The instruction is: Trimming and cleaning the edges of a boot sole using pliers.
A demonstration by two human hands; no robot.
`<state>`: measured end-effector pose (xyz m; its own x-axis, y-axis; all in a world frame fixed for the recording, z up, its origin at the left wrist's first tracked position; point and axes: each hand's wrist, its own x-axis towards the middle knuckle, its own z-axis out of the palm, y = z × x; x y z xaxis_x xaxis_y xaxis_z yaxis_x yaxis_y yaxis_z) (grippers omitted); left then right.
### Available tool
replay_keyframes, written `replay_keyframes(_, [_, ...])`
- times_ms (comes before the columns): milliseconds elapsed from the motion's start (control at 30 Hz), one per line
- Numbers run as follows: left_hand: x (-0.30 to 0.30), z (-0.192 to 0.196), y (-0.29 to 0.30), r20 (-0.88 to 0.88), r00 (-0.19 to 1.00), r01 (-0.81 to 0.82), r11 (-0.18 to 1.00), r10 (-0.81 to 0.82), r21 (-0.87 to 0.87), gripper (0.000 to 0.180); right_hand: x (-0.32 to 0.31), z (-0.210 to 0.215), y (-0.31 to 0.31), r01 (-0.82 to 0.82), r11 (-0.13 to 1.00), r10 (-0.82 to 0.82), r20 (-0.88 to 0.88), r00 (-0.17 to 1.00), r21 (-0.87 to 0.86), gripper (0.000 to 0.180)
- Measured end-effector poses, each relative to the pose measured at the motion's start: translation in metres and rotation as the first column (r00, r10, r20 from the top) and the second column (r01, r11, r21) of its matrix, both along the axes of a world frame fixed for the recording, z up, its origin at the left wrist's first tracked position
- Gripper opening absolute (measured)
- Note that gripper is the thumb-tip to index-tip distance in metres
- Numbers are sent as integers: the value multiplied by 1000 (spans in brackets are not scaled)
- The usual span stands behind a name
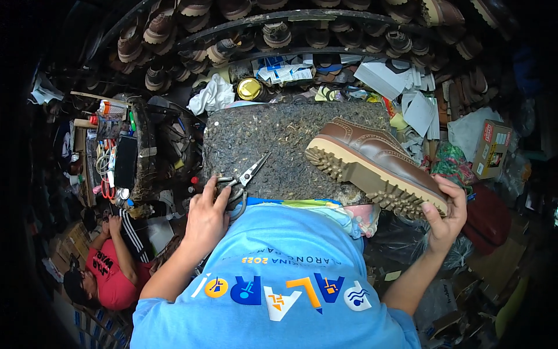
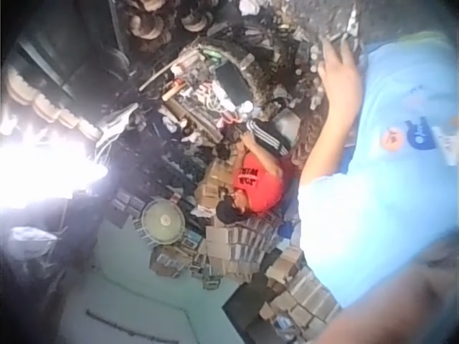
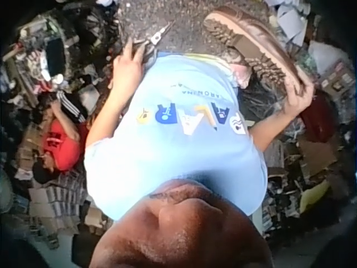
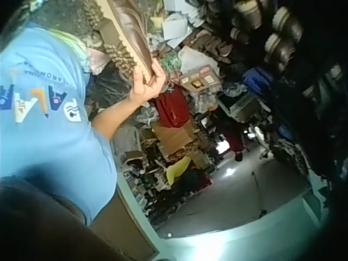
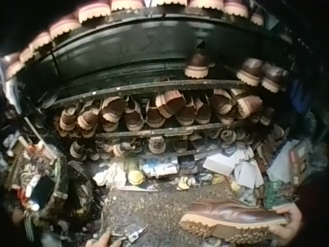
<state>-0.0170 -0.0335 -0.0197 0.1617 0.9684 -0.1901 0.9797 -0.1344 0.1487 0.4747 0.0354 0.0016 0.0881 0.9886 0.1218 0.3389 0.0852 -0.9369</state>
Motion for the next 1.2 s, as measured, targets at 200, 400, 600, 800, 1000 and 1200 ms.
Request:
replay_keyframes(200, [4,-3,-1,65,997,-39,998,42,-51,53,-49,38,45,-191,829,502,547,670,-526,101])
replay_keyframes(400, [-17,11,35,181,981,-37,989,64,-144,70,-77,1,113,-489,670,742,537,402,-559,136])
replay_keyframes(600, [-31,-4,86,535,832,5,963,145,-268,73,-99,-9,160,-558,480,871,288,398,-677,120])
replay_keyframes(800, [-4,16,124,652,739,249,968,-166,-36,75,-104,-5,149,-655,442,846,41,532,-613,119])
replay_keyframes(1000, [-4,45,137,595,778,375,910,-204,-178,81,-117,23,140,-697,395,865,-15,502,-598,116])
replay_keyframes(1200, [-14,59,139,588,786,388,892,-190,-230,79,-119,24,128,-763,400,887,4,462,-507,115])
